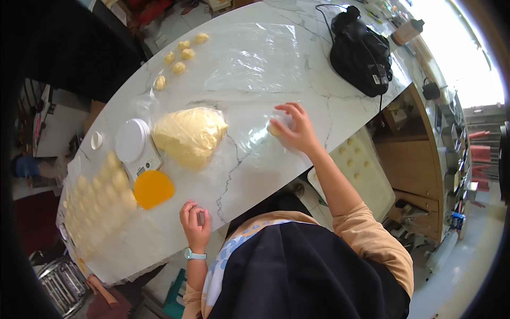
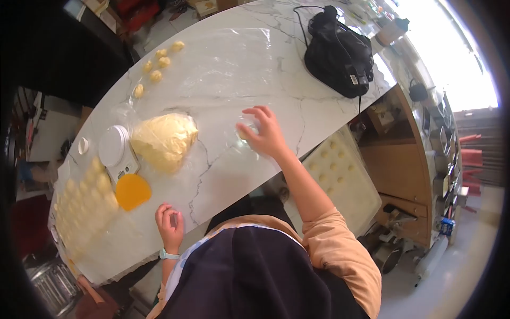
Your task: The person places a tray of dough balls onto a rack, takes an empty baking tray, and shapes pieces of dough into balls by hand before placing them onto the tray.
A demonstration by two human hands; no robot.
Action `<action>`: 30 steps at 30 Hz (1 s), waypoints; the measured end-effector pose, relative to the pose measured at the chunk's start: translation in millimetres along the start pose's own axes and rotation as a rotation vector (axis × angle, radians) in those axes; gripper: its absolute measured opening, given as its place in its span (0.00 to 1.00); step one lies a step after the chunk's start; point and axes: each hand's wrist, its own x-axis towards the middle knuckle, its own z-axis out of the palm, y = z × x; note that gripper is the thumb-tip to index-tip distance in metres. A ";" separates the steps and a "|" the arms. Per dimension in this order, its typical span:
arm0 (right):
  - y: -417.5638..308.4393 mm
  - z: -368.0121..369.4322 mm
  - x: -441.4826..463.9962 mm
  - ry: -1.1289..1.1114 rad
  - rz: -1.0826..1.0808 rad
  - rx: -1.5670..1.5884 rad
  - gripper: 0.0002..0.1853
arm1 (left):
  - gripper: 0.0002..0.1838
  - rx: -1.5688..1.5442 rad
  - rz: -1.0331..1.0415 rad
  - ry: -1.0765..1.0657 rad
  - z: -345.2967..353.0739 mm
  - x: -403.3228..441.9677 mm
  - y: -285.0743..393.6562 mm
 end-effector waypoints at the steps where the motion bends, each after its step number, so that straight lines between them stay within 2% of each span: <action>1: -0.2 7.9 3.8 -0.035 0.073 0.112 0.13 | 0.08 -0.014 -0.003 -0.011 -4.2 -1.6 -2.0; 2: 0.0 17.1 7.0 -0.066 0.142 0.222 0.11 | 0.08 -0.011 0.013 -0.017 -7.0 -2.2 -6.2; 3: 2.2 31.9 1.6 -0.114 0.104 0.286 0.08 | 0.08 -0.006 0.025 -0.014 -8.6 -1.8 -11.1; 5: 0.0 35.0 -24.6 -0.320 0.015 -0.013 0.06 | 0.08 0.004 0.037 -0.009 -15.6 -7.9 -19.5; 7: 8.6 12.2 -42.0 -0.314 0.038 0.173 0.06 | 0.07 -0.007 0.065 0.014 -14.2 -4.6 -26.4; 8: 18.4 3.4 -31.3 -0.161 -0.158 0.071 0.06 | 0.07 0.015 0.061 0.042 -12.0 0.7 -24.1; 9: 26.4 -6.6 -15.6 -0.131 -0.182 -0.036 0.07 | 0.07 0.033 0.053 0.057 -11.6 3.7 -18.8; 10: 28.0 -4.6 1.8 0.023 -0.267 -0.258 0.06 | 0.07 0.050 0.050 0.060 -13.5 3.9 -16.2; 12: 25.7 18.6 31.4 0.132 -0.118 -0.263 0.05 | 0.08 0.055 0.052 0.046 -16.1 6.5 -16.9; 14: 5.2 44.0 34.8 0.044 -0.045 -0.049 0.04 | 0.08 0.039 0.050 0.041 -13.7 8.6 -14.4; 18: 4.4 28.2 -33.0 -0.069 -0.020 0.024 0.04 | 0.08 0.016 0.067 0.032 -16.8 13.3 -20.8; 21: 19.9 -4.3 -7.6 0.066 0.101 -0.214 0.04 | 0.08 0.017 0.053 0.019 -17.1 12.9 -21.5; 22: 28.1 4.7 8.2 0.173 0.066 -0.112 0.04 | 0.08 0.015 0.052 0.007 -17.7 11.5 -19.9; 23: 19.3 13.3 24.3 0.174 0.065 -0.150 0.04 | 0.08 0.012 0.051 0.005 -16.9 10.8 -19.7; 24: 14.6 26.6 31.9 0.145 -0.047 -0.206 0.04 | 0.08 0.009 0.049 0.009 -16.6 11.0 -20.4; 26: -2.3 43.5 11.7 -0.007 -0.077 -0.113 0.04 | 0.08 0.004 0.044 0.010 -15.4 8.0 -18.9; 29: -4.5 19.8 -33.7 -0.015 -0.005 0.038 0.04 | 0.08 0.001 0.046 0.025 -12.8 9.4 -24.1; 30: -0.1 14.0 -31.1 0.015 0.015 -0.023 0.04 | 0.07 0.004 0.043 0.028 -12.9 9.6 -23.2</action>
